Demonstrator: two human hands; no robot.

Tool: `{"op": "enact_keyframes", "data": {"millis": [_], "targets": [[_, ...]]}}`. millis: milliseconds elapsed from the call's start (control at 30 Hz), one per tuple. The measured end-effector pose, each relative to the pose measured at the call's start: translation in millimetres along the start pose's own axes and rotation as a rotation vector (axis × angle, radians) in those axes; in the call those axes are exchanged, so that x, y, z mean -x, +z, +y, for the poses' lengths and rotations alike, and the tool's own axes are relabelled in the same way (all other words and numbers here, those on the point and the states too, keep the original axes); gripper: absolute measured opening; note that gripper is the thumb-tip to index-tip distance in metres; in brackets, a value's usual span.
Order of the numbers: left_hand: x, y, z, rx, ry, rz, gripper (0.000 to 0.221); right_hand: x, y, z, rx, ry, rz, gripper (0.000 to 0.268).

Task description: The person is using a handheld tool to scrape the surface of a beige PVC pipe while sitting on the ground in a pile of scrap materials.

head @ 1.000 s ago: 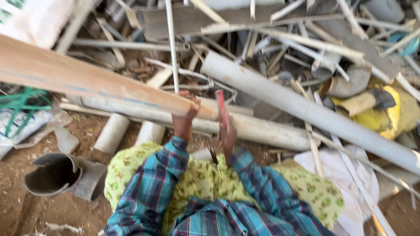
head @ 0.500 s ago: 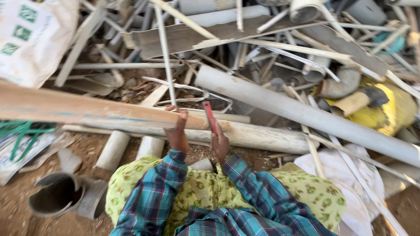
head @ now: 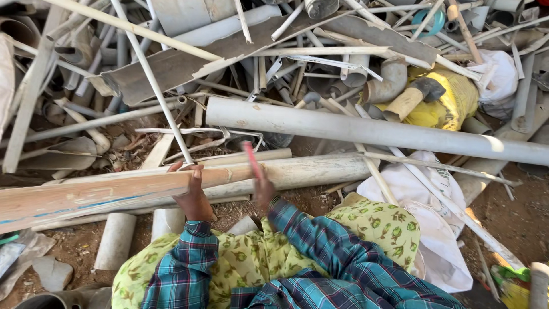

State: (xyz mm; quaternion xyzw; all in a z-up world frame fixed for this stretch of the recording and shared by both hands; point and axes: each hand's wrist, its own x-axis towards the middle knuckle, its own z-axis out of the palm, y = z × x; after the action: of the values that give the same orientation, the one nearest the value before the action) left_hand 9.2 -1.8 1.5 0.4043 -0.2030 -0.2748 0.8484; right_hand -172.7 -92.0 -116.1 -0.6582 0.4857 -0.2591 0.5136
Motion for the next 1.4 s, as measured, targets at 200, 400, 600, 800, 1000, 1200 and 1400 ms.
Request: {"op": "enact_keyframes", "data": {"millis": [200, 400, 600, 800, 1000, 1200, 1400], "targets": [[-2, 7, 4, -0.043, -0.015, -0.096, 0.053, -13, -3, -18, -0.023, -0.004, -0.107, 0.060], [-2, 3, 2, 0.005, -0.048, -0.120, 0.055, 2, -6, -20, -0.004, 0.088, 0.018, 0.058], [-2, 10, 5, -0.032, -0.087, -0.103, 0.056, -3, -8, -30, -0.092, 0.061, -0.094, 0.062], [-3, 8, 4, -0.044, -0.015, -0.161, 0.055, 2, -15, -19, -0.081, 0.101, -0.031, 0.058], [1, 16, 1, -0.120, -0.043, -0.165, 0.057, -3, -14, -43, -0.053, 0.100, -0.101, 0.055], [-5, 7, 1, -0.064, -0.090, -0.064, 0.053, 7, -17, -45, -0.096, 0.167, -0.052, 0.064], [-8, 7, 2, -0.017, -0.020, -0.020, 0.054, -4, -8, -30, -0.048, 0.015, -0.164, 0.061]]}}
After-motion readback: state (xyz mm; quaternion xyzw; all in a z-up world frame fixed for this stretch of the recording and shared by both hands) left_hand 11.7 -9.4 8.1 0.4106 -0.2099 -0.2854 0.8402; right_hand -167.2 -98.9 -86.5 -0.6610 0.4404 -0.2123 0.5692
